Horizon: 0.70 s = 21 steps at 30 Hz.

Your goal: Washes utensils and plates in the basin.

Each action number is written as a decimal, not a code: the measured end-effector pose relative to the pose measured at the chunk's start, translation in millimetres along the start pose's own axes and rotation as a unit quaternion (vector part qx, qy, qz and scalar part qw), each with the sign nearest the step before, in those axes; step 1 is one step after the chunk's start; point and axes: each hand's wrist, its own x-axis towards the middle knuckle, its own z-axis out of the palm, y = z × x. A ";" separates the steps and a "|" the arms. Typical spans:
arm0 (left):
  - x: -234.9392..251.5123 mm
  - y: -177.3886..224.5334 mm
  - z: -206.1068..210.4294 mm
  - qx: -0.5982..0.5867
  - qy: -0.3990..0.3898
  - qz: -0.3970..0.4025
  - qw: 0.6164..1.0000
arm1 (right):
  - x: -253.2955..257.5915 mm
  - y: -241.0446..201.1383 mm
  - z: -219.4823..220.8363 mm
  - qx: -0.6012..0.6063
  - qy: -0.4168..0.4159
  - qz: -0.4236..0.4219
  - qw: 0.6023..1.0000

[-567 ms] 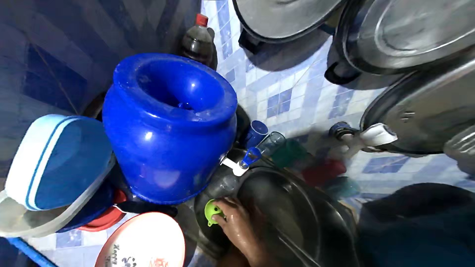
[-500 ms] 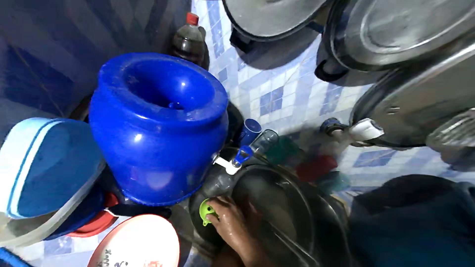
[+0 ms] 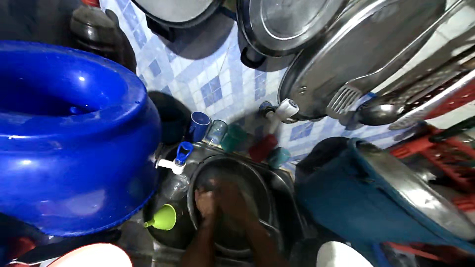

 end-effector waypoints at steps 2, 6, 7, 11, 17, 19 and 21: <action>-1.7 6.3 -6.5 -0.032 -0.021 -0.050 0.998 | 11.1 53.0 -10.9 -0.061 -0.033 0.092 0.993; 0.3 4.0 -7.0 -0.017 -0.028 -0.055 0.998 | -1.1 111.0 18.4 -0.139 -0.137 0.186 0.963; 0.0 1.6 -6.1 -0.009 -0.026 -0.043 0.999 | -5.1 113.5 25.9 -0.143 -0.149 0.186 0.961; -1.6 -4.8 -4.3 0.010 -0.016 -0.015 1.000 | -5.3 96.4 18.3 -0.182 -0.202 0.189 0.944; 2.7 -11.4 -3.4 0.032 -0.036 -0.020 0.999 | -32.4 40.1 -59.3 -0.297 -0.119 0.170 0.932; 0.7 -11.3 -3.2 0.044 -0.056 -0.042 0.997 | -42.5 42.4 -73.6 -0.303 -0.083 0.179 0.932; -3.5 -9.9 -4.3 0.063 -0.077 -0.055 0.993 | -52.5 46.6 -82.9 -0.296 -0.064 0.197 0.932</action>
